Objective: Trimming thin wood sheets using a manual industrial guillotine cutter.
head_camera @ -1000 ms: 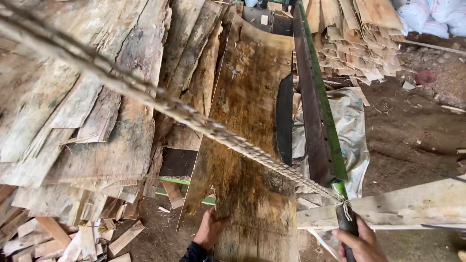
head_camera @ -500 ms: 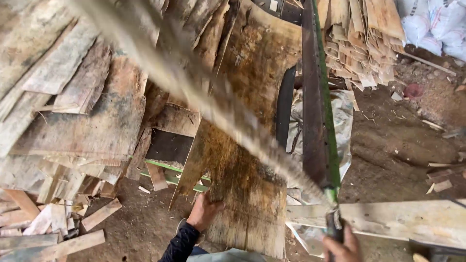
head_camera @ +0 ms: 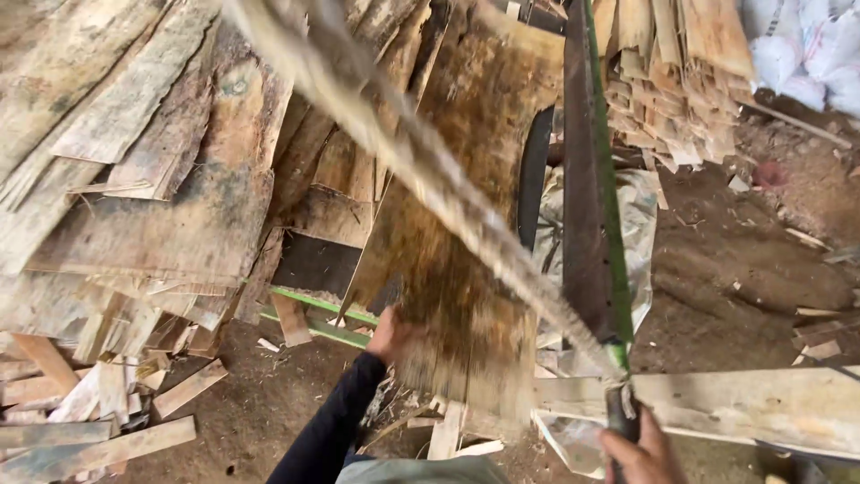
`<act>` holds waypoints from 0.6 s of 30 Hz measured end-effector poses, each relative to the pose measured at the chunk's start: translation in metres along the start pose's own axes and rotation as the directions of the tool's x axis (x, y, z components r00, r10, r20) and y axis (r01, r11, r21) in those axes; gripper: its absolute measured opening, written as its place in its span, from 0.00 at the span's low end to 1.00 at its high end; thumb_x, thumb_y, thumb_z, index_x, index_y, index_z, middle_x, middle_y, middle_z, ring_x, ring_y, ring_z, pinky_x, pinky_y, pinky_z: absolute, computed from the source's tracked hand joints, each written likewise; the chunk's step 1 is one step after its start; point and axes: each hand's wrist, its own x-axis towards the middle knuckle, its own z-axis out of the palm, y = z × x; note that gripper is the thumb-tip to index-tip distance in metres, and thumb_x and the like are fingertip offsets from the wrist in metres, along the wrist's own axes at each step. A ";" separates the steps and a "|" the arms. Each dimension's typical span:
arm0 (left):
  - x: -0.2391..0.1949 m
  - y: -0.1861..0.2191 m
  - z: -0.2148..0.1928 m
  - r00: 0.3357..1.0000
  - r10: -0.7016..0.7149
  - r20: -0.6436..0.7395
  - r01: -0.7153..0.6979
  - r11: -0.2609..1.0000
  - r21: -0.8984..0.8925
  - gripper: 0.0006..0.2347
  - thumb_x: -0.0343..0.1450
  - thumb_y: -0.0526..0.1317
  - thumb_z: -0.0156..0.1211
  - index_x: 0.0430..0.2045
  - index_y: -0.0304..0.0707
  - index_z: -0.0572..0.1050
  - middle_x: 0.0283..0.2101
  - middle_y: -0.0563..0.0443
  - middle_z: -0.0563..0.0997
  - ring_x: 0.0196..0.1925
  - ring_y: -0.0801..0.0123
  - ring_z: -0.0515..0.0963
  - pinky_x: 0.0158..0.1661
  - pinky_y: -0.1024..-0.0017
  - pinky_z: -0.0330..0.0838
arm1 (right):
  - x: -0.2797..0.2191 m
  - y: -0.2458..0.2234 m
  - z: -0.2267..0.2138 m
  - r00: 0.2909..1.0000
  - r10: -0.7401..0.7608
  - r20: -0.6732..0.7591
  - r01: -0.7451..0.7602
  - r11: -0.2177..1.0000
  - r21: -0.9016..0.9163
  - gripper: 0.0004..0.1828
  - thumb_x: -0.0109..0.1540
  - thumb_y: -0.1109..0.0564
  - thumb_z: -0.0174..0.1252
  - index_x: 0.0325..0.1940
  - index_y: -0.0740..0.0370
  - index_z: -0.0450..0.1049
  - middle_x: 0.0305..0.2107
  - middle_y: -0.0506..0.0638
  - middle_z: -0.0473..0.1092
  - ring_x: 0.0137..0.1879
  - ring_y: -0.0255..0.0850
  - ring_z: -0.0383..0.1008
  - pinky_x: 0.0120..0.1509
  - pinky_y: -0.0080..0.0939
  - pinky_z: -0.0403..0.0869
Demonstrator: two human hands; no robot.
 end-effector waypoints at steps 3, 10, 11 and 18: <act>0.068 0.016 -0.022 0.998 -0.016 0.061 0.023 0.993 -0.117 0.32 0.75 0.60 0.40 0.72 0.45 0.49 0.70 0.32 0.63 0.61 0.38 0.75 0.58 0.39 0.69 | -0.011 -0.036 0.010 0.972 0.236 0.004 -0.234 0.961 0.149 0.34 0.58 0.58 0.64 0.68 0.57 0.62 0.25 0.61 0.67 0.19 0.50 0.69 0.23 0.52 0.69; 0.189 0.034 -0.062 0.538 0.482 0.692 -0.836 0.414 0.361 0.26 0.74 0.32 0.70 0.67 0.38 0.67 0.53 0.43 0.80 0.44 0.66 0.80 0.54 0.54 0.83 | 0.017 0.065 0.080 0.989 0.144 -0.038 -0.142 0.989 0.041 0.35 0.56 0.56 0.66 0.65 0.58 0.60 0.27 0.56 0.71 0.22 0.44 0.74 0.26 0.46 0.73; 0.189 0.044 -0.047 0.832 0.343 0.436 -0.553 0.454 0.698 0.18 0.75 0.32 0.65 0.61 0.35 0.75 0.57 0.45 0.80 0.51 0.66 0.78 0.56 0.60 0.74 | 0.019 0.066 0.082 0.988 0.147 -0.047 -0.146 0.989 0.019 0.35 0.57 0.55 0.66 0.65 0.59 0.60 0.27 0.56 0.72 0.22 0.44 0.74 0.26 0.46 0.73; 0.146 0.112 0.063 0.935 0.339 -0.101 -0.041 0.386 0.922 0.15 0.66 0.27 0.66 0.46 0.21 0.74 0.43 0.35 0.84 0.40 0.59 0.83 0.44 0.59 0.79 | -0.025 -0.031 0.036 0.958 0.282 -0.049 -0.282 0.959 0.004 0.38 0.61 0.53 0.64 0.73 0.55 0.58 0.27 0.59 0.75 0.23 0.47 0.73 0.25 0.48 0.73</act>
